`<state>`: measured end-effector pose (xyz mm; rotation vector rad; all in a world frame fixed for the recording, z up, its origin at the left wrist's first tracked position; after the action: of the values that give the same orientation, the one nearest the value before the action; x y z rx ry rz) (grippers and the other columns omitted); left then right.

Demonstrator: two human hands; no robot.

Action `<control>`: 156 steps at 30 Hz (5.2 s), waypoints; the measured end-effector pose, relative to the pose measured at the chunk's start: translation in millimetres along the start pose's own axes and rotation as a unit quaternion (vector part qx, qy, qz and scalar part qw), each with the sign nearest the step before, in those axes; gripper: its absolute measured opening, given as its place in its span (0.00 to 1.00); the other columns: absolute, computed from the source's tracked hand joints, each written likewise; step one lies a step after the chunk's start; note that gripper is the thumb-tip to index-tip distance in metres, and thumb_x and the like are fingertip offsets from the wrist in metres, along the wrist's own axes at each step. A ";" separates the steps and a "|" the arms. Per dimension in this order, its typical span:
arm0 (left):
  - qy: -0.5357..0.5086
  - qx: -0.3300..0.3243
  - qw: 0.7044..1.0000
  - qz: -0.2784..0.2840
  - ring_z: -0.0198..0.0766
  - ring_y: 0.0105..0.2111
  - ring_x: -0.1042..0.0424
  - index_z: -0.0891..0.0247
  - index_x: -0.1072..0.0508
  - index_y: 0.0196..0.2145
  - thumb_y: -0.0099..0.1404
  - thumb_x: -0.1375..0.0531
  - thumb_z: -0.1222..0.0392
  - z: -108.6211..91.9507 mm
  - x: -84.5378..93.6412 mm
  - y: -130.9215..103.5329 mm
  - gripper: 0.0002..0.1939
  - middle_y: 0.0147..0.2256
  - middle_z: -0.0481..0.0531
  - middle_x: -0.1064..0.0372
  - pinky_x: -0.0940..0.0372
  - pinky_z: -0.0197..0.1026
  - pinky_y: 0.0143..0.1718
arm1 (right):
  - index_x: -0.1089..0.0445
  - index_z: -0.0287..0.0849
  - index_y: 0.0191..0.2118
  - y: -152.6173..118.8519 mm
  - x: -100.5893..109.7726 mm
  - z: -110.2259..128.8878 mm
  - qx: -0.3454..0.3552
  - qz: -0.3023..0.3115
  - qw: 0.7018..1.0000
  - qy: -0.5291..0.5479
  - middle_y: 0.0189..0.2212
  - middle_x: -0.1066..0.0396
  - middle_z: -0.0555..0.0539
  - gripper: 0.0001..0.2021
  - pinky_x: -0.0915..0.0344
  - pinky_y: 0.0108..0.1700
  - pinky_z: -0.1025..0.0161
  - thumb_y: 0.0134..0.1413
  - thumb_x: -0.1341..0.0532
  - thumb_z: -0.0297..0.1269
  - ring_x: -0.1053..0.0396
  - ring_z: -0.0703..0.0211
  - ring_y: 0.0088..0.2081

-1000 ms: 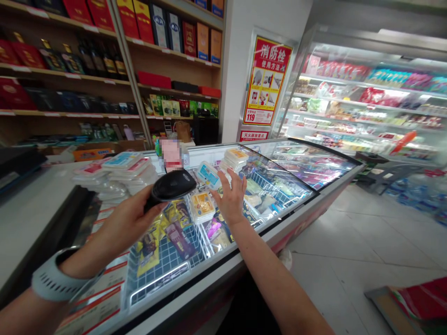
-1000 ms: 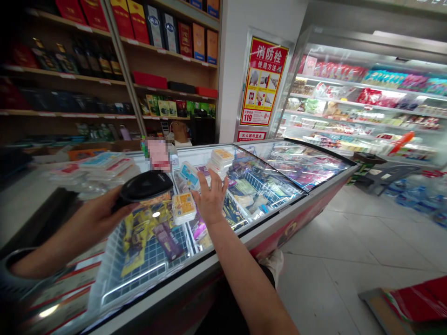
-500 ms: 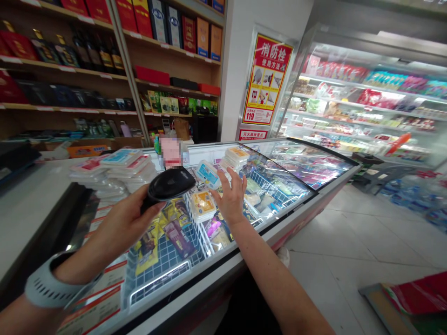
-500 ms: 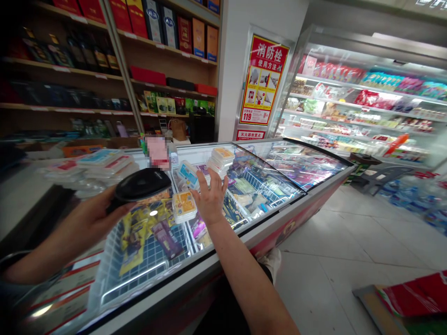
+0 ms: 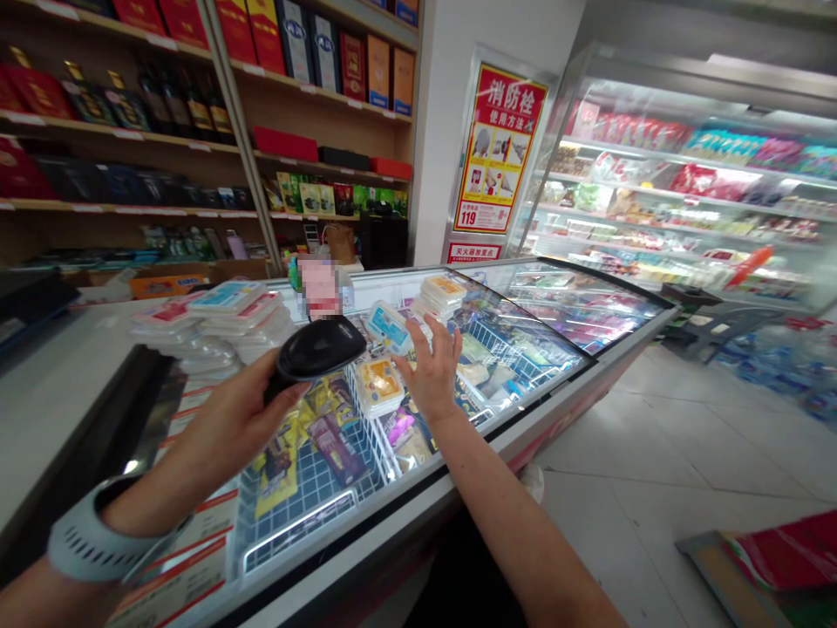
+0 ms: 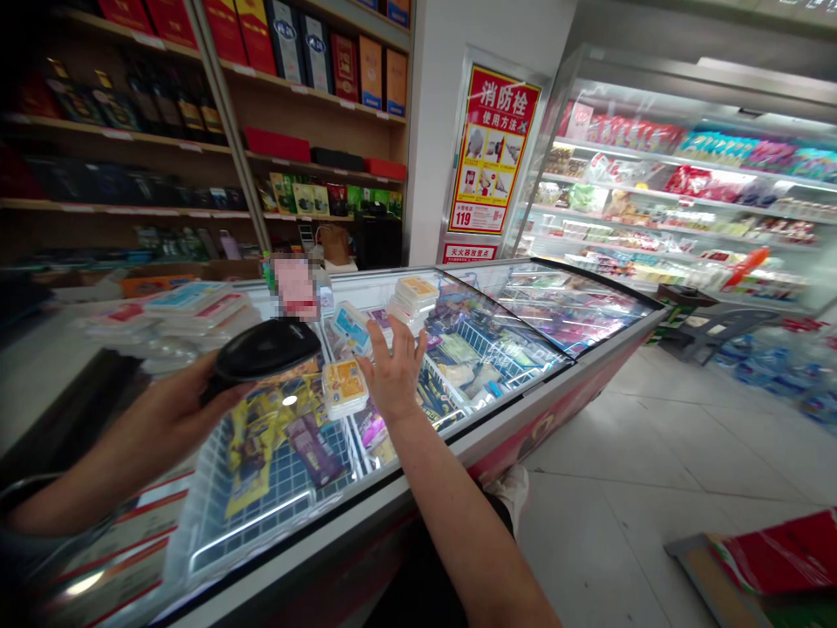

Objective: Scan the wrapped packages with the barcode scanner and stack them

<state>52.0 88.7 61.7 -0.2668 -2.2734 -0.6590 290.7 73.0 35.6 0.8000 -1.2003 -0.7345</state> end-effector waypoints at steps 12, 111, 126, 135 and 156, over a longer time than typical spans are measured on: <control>0.003 -0.006 1.000 0.001 0.49 0.43 0.28 0.60 0.34 0.53 0.65 0.46 0.45 -5.6 -0.7 -0.4 0.24 0.45 0.55 0.27 0.34 0.48 0.46 | 0.37 0.46 0.62 -0.1 0.4 0.9 0.003 0.002 1.000 -0.003 0.61 0.38 0.38 0.27 0.58 0.69 0.40 0.61 0.38 0.50 0.42 0.47 0.63; 0.038 0.029 0.999 -0.021 0.48 0.37 0.29 0.63 0.32 0.49 0.61 0.48 0.44 -0.8 10.1 3.1 0.25 0.39 0.55 0.26 0.35 0.46 0.40 | 0.36 0.37 0.56 -2.1 3.1 5.7 -0.007 0.024 1.000 -0.013 0.60 0.36 0.34 0.21 0.61 0.70 0.41 0.63 0.41 0.45 0.41 0.46 0.63; 0.044 0.027 0.999 0.004 0.51 0.36 0.26 0.59 0.31 0.46 0.59 0.46 0.38 -1.6 -1.9 2.9 0.25 0.37 0.54 0.24 0.32 0.50 0.39 | 0.38 0.40 0.58 -2.9 -0.5 -1.5 -0.030 0.037 0.999 -0.003 0.61 0.36 0.37 0.26 0.60 0.70 0.41 0.58 0.35 0.43 0.41 0.48 0.62; 0.047 0.028 0.998 0.019 0.53 0.42 0.26 0.61 0.33 0.52 0.60 0.46 0.39 -0.8 -6.8 -0.6 0.29 0.45 0.58 0.25 0.33 0.52 0.44 | 0.38 0.40 0.59 -6.2 0.9 -1.0 -0.027 0.039 0.999 -0.004 0.61 0.37 0.37 0.25 0.60 0.70 0.41 0.60 0.37 0.42 0.42 0.48 0.63; 0.053 0.012 0.998 0.018 0.51 0.38 0.28 0.63 0.32 0.47 0.61 0.47 0.41 -12.6 -6.8 -0.8 0.25 0.39 0.57 0.26 0.34 0.50 0.41 | 0.38 0.40 0.60 -7.0 3.8 0.4 -0.018 0.029 0.999 0.006 0.61 0.38 0.37 0.27 0.61 0.70 0.41 0.57 0.35 0.41 0.43 0.47 0.63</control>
<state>64.1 81.3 64.0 -0.2541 -2.1695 -0.6127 290.6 66.0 31.6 0.7352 -1.1917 -0.7016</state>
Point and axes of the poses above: each hand's wrist, its own y-axis towards the middle knuckle, its own x-axis out of the back of the hand, z = x × y, the point moved 8 cm from there along y, towards the middle knuckle
